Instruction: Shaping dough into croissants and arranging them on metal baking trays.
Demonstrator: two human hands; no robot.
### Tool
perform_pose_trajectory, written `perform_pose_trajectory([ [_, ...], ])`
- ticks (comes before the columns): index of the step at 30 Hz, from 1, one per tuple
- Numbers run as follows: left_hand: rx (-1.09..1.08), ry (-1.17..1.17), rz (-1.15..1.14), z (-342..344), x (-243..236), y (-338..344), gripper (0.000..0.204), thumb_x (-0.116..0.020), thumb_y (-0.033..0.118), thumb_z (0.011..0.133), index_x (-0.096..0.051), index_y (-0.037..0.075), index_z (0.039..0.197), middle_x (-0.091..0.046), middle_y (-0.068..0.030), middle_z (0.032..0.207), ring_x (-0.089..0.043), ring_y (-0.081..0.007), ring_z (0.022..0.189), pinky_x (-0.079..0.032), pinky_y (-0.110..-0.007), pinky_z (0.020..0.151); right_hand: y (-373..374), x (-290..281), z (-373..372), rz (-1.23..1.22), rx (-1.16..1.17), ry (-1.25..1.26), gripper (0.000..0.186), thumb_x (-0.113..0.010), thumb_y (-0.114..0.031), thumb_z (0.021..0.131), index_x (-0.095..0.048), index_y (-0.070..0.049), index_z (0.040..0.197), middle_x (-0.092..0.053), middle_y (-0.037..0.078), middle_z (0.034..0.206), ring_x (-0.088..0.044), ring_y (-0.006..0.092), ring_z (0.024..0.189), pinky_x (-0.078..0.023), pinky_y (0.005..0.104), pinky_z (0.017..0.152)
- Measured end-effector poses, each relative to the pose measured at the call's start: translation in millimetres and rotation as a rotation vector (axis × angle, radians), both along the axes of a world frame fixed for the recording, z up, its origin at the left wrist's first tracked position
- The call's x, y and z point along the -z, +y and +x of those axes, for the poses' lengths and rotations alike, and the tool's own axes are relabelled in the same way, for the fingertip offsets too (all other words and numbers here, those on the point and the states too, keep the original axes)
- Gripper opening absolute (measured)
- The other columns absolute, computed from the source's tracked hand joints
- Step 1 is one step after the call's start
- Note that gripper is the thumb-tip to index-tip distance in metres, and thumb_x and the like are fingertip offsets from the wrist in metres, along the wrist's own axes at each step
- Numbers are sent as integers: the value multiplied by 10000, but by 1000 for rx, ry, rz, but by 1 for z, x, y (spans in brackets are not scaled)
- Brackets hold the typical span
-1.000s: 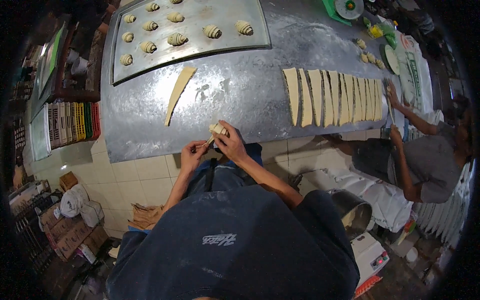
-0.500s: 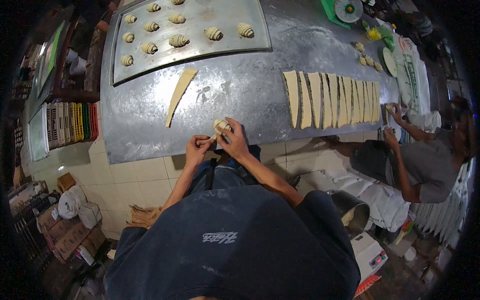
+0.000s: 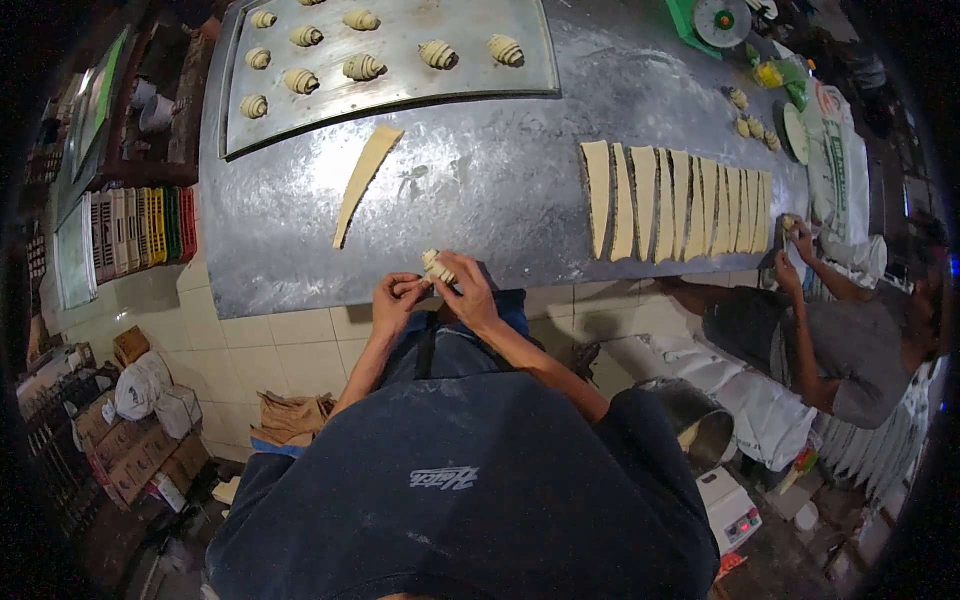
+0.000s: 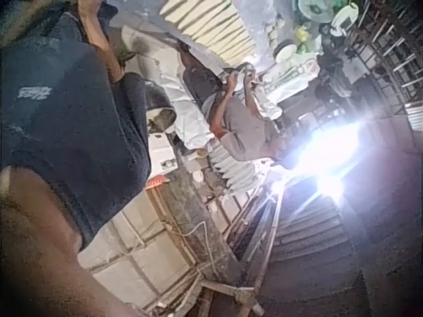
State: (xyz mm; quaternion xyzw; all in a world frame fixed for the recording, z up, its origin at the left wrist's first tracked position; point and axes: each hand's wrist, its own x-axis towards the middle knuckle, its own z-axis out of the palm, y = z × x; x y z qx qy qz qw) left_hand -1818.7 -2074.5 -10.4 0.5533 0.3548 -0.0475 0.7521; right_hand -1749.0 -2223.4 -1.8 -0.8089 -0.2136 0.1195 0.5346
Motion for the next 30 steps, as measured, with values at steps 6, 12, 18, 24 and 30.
perform_pose_trajectory([
  [6,-3,18,24,-8,0,1,233,-650,12,836,-561,-29,1047,-671,-113,940,-640,-142,865,-511,-239,750,-1,-18,7,-192,-226,-416,351,-716,-91,810,-644,-91,1154,-538,130,1247,-530,301,1146,-483,348,871],
  [12,-170,100,-271,78,-53,17,283,-620,96,872,-552,-15,1123,-654,-95,979,-640,-175,900,-524,-296,822,26,-58,84,98,-21,-47,310,-710,-132,823,-638,-64,1117,-554,147,1187,-568,283,1096,-498,352,863],
  [18,-216,-324,-180,283,-87,71,359,-577,133,908,-499,-7,1229,-644,-125,1018,-633,-167,908,-515,-296,851,98,-80,279,177,157,-76,318,-739,-105,763,-646,-45,1061,-625,120,1021,-641,263,921,-514,327,789],
  [24,-344,-404,-115,432,-70,132,364,-506,149,954,-419,-15,1267,-625,-145,1020,-622,-186,899,-511,-303,833,173,-67,439,181,33,-289,332,-731,-154,791,-631,-35,1084,-637,104,1063,-643,245,953,-518,343,779],
  [30,-413,-336,190,418,-60,135,338,-572,122,922,-402,16,1195,-545,-96,993,-643,-191,797,-527,-279,676,187,-23,478,-198,-151,-245,419,-655,-272,849,-569,-64,1202,-561,130,1222,-543,302,1131,-461,391,922],
])
